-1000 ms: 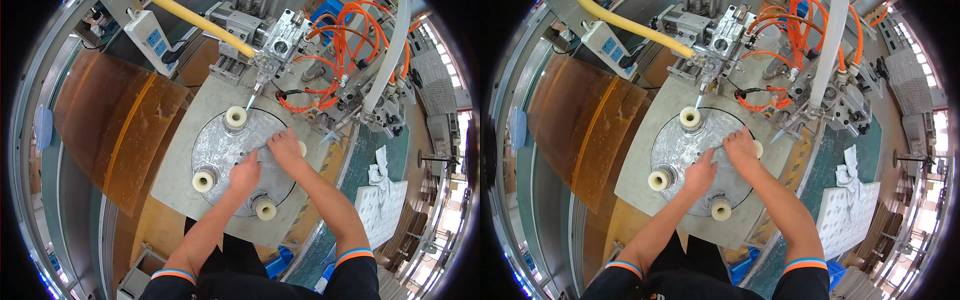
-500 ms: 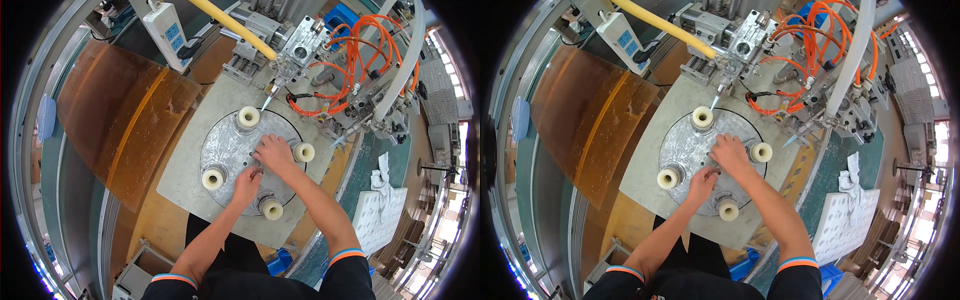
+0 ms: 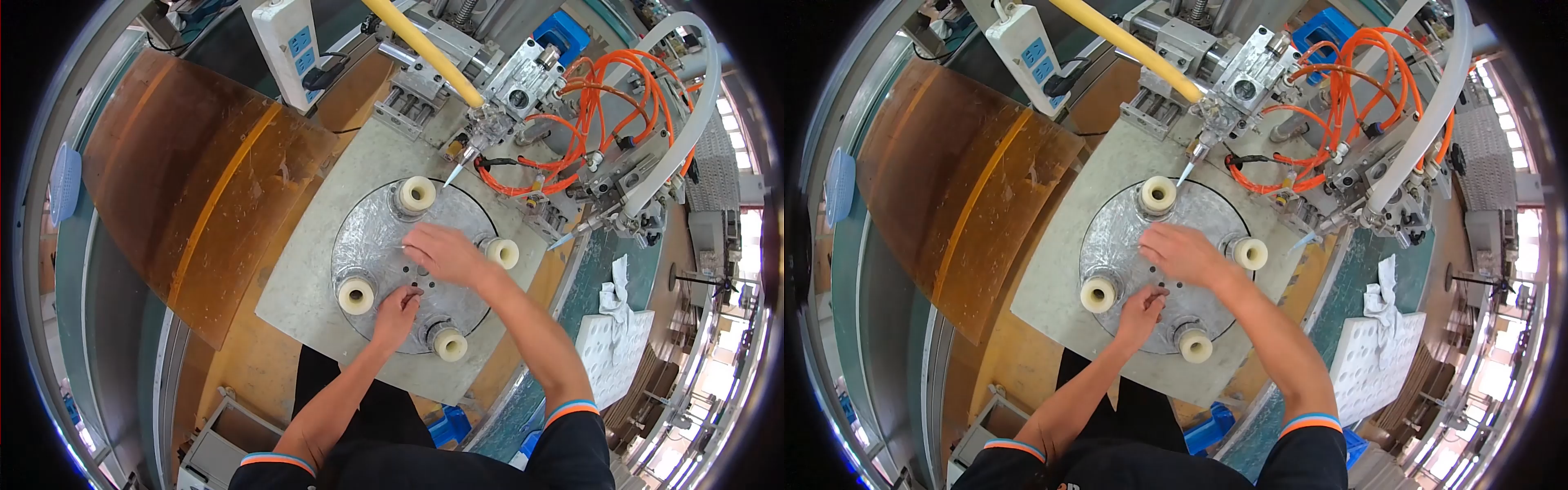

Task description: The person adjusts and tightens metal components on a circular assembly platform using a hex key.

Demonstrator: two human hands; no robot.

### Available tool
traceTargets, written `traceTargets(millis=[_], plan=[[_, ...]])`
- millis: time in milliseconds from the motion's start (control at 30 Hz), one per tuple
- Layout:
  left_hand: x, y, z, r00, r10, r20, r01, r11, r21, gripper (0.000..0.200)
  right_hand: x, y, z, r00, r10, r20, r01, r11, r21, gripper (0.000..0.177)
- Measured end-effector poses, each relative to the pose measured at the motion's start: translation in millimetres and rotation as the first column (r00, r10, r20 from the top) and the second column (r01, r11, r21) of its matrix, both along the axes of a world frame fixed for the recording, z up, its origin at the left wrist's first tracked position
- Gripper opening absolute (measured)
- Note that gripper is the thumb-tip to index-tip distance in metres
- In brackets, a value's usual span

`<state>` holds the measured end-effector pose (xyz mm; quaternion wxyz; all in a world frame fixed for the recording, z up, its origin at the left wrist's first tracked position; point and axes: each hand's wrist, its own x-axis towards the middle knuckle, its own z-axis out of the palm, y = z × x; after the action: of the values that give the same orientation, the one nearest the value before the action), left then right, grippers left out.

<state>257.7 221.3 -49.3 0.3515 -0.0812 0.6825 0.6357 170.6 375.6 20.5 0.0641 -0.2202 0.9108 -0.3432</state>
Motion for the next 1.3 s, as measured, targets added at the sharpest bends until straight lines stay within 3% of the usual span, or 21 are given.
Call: traceTargets(millis=[33,100,233,300,733,833,933,1100,1233,1300], plan=[[0,-2,-2,1.0,0.001,-0.002,-0.001,1.0,0.005,0.018,10,-7,10,1.0,0.001,-0.002,-0.001,1.0,0.005,0.012],[6,-6,-10,0.987,-0.036,-0.155,0.028,0.998,-0.052,0.018,37,-19,23,0.896,-0.418,0.147,0.441,0.874,-0.204,0.011],[7,-14,-11,0.973,-0.115,-0.201,0.095,0.99,-0.104,0.018,58,-3,-30,0.884,-0.466,0.046,0.466,0.885,-0.003,0.011],[8,-16,-16,0.957,-0.151,-0.247,0.129,0.986,-0.104,0.017,56,9,-54,0.95,-0.296,-0.097,0.308,0.937,0.162,0.009],[3,-24,-16,0.996,-0.083,-0.044,0.087,0.992,0.092,0.016,45,3,-64,0.954,-0.274,-0.119,0.297,0.913,0.28,0.009],[3,-24,-17,0.995,-0.101,-0.009,0.102,0.99,0.098,0.016,35,9,-59,0.978,-0.161,-0.135,0.199,0.91,0.363,0.011],[4,-23,-19,0.993,-0.085,-0.076,0.093,0.99,0.107,0.017,34,11,-61,0.987,-0.067,-0.144,0.119,0.912,0.392,0.013],[4,-24,-19,0.994,-0.088,-0.071,0.096,0.989,0.109,0.017,57,-9,-80,0.893,-0.449,-0.005,0.436,0.864,0.252,0.013],[4,-23,-19,0.993,-0.086,-0.078,0.095,0.989,0.117,0.017,58,-15,-79,0.852,-0.52,0.064,0.496,0.839,0.223,0.017],[6,-22,-18,0.995,-0.047,-0.092,0.058,0.991,0.118,0.017,58,-17,-78,0.792,-0.571,0.215,0.551,0.821,0.149,0.02]])
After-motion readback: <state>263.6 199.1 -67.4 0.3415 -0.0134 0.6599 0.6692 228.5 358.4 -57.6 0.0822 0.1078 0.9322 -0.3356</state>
